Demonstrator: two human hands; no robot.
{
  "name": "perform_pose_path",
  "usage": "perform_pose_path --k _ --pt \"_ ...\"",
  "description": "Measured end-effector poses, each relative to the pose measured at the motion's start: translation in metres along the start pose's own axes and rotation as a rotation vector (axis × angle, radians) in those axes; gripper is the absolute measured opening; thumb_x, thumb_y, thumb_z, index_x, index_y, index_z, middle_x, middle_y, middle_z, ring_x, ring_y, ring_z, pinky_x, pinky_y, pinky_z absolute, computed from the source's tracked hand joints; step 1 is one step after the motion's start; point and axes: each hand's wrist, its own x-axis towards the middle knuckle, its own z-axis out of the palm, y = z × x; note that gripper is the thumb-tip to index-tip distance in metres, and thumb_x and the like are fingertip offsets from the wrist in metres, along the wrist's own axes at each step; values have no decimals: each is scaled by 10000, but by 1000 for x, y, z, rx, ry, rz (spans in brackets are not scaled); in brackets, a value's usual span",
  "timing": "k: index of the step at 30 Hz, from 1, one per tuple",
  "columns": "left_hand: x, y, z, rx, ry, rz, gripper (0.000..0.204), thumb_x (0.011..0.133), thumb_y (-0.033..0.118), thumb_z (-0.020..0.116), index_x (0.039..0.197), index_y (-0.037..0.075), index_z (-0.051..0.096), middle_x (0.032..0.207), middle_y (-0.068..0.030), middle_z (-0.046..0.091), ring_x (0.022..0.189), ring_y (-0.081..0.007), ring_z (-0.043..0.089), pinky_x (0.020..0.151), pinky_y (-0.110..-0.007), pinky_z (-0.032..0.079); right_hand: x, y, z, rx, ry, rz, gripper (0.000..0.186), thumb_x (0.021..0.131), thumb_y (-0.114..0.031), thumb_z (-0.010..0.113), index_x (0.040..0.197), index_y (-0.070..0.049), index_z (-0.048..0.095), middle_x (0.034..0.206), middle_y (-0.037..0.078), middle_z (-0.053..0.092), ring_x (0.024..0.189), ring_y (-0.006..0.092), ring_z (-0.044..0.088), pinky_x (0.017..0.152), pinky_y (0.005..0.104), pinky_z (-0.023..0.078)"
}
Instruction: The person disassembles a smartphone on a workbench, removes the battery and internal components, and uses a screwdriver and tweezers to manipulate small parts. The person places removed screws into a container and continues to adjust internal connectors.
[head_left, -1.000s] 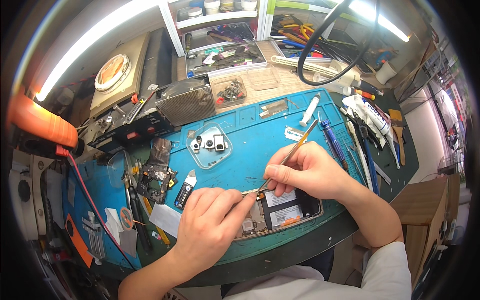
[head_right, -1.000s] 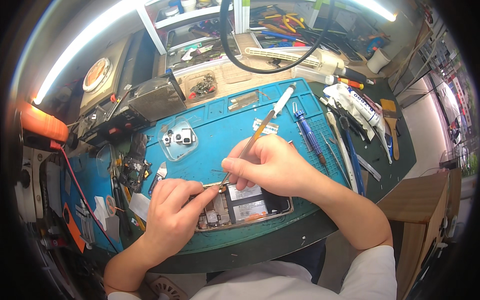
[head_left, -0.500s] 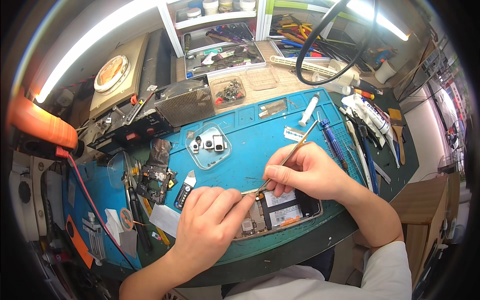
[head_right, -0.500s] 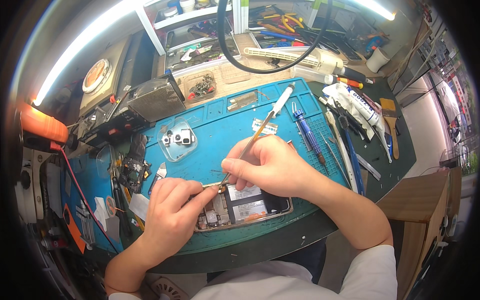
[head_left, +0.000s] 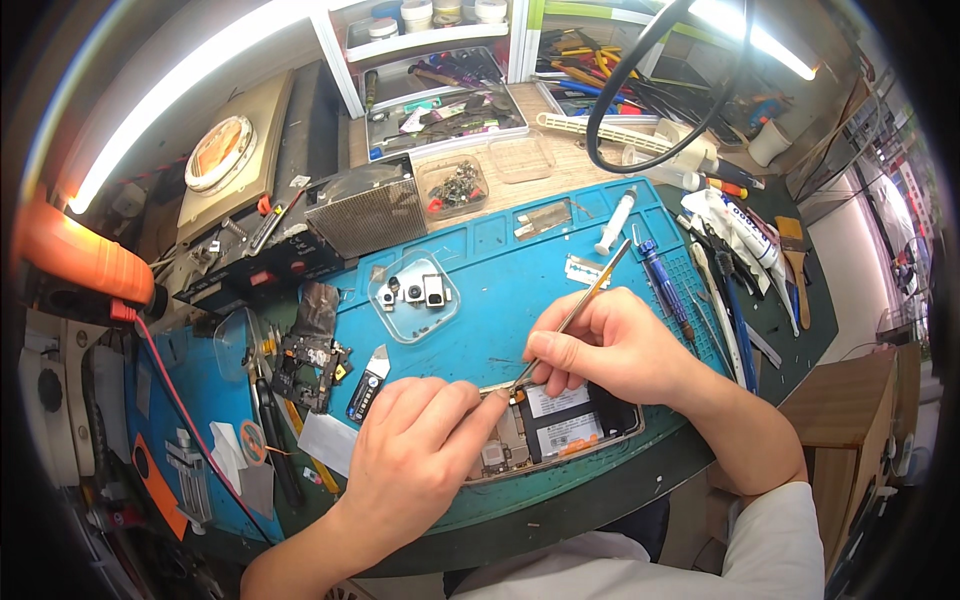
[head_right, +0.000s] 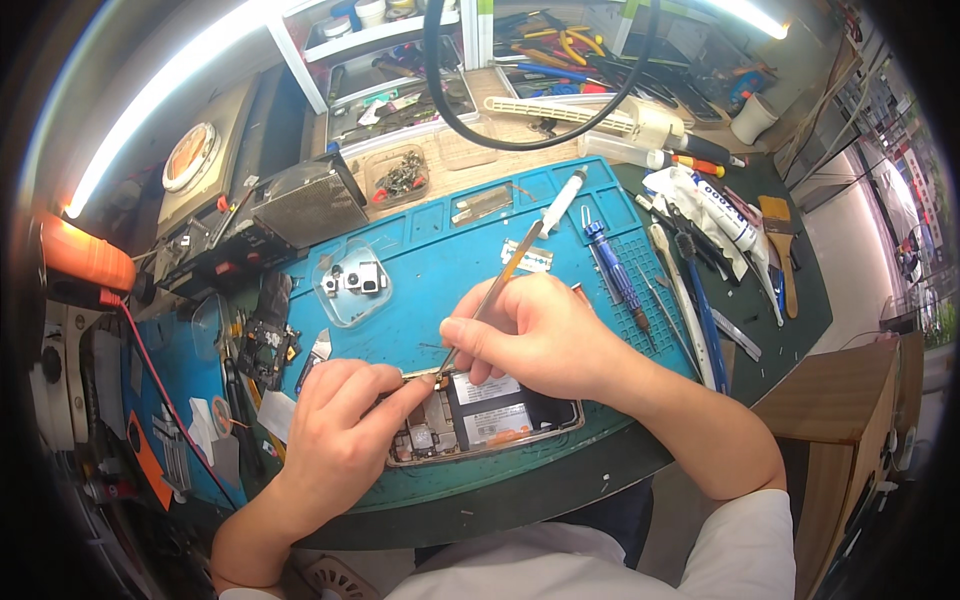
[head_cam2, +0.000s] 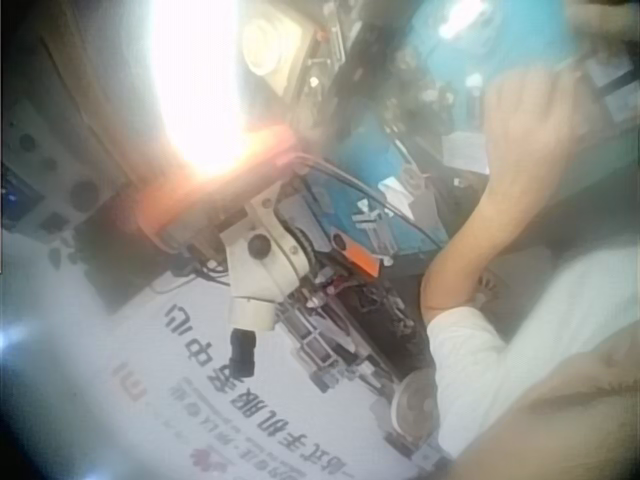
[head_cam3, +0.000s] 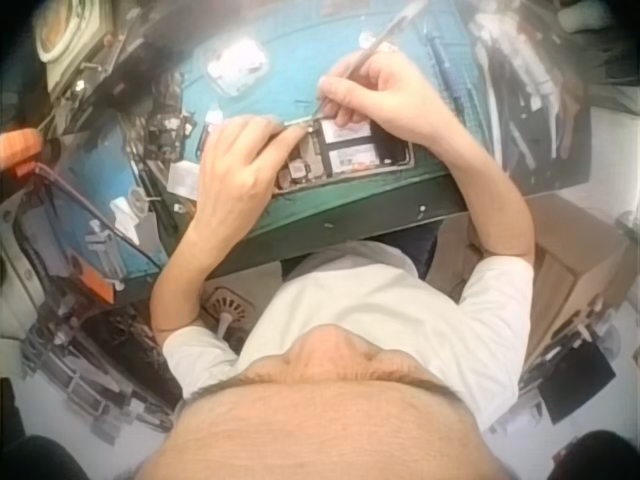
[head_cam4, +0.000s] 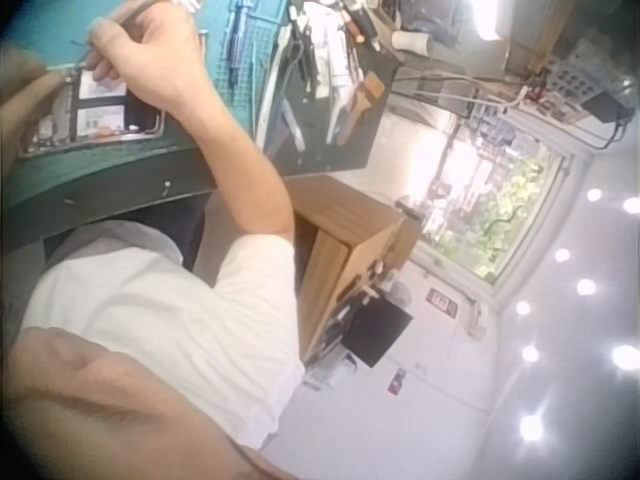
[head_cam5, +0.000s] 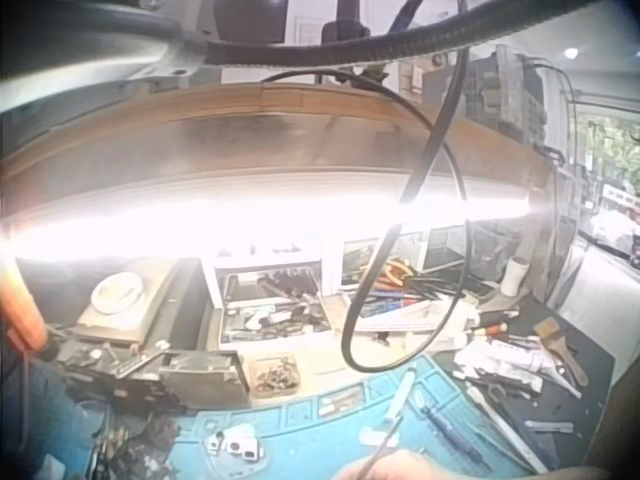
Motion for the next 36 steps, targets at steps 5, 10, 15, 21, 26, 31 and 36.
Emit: perform_pose_path --k 5,10,15,21,26,31,36 --pt "-2 -4 1 14 -6 33 360 799 105 728 1150 34 755 1041 -42 632 955 -224 633 887 -376 509 0 1 0 1 -5 -8 235 1090 -222 680 1092 8 731 921 98 768 789 126 742 685 243 566" --pt "-5 -4 2 26 20 47 359 796 104 730 1147 37 763 1050 -37 638 951 -221 639 880 -370 515 -1 0 0 -12 -6 -15 236 1091 -219 679 1097 12 730 927 101 769 800 127 743 692 245 569" --pt "-4 -5 4 20 35 53 353 795 103 736 1140 39 772 1052 -34 645 950 -215 644 880 -368 515 -2 1 0 -17 8 -24 244 1091 -214 679 1089 23 739 935 105 773 799 125 742 692 244 570" --pt "-5 -3 3 27 21 43 354 792 100 739 1139 41 777 1050 -38 644 948 -217 643 881 -367 514 -2 0 2 -47 15 -26 252 1091 -210 680 1068 32 748 930 102 775 783 118 738 681 241 568" --pt "-5 -3 3 41 31 59 354 785 100 746 1133 38 779 1053 -41 647 959 -217 648 887 -377 524 -3 -1 1 -22 21 2 257 1091 -213 682 1080 35 749 930 102 776 782 115 739 681 237 567" --pt "-4 -2 2 54 36 67 358 775 97 751 1127 40 781 1050 -42 653 962 -216 658 891 -387 536 -2 0 3 -59 44 -14 281 1074 -219 698 1028 51 761 958 98 782 783 121 751 686 247 577" --pt "-5 -6 1 20 41 64 380 752 99 753 1127 44 777 1047 -48 650 953 -218 662 877 -385 542 -3 -3 6 -84 82 -4 334 1040 -228 730 924 81 784 993 94 793 789 137 778 700 277 600"
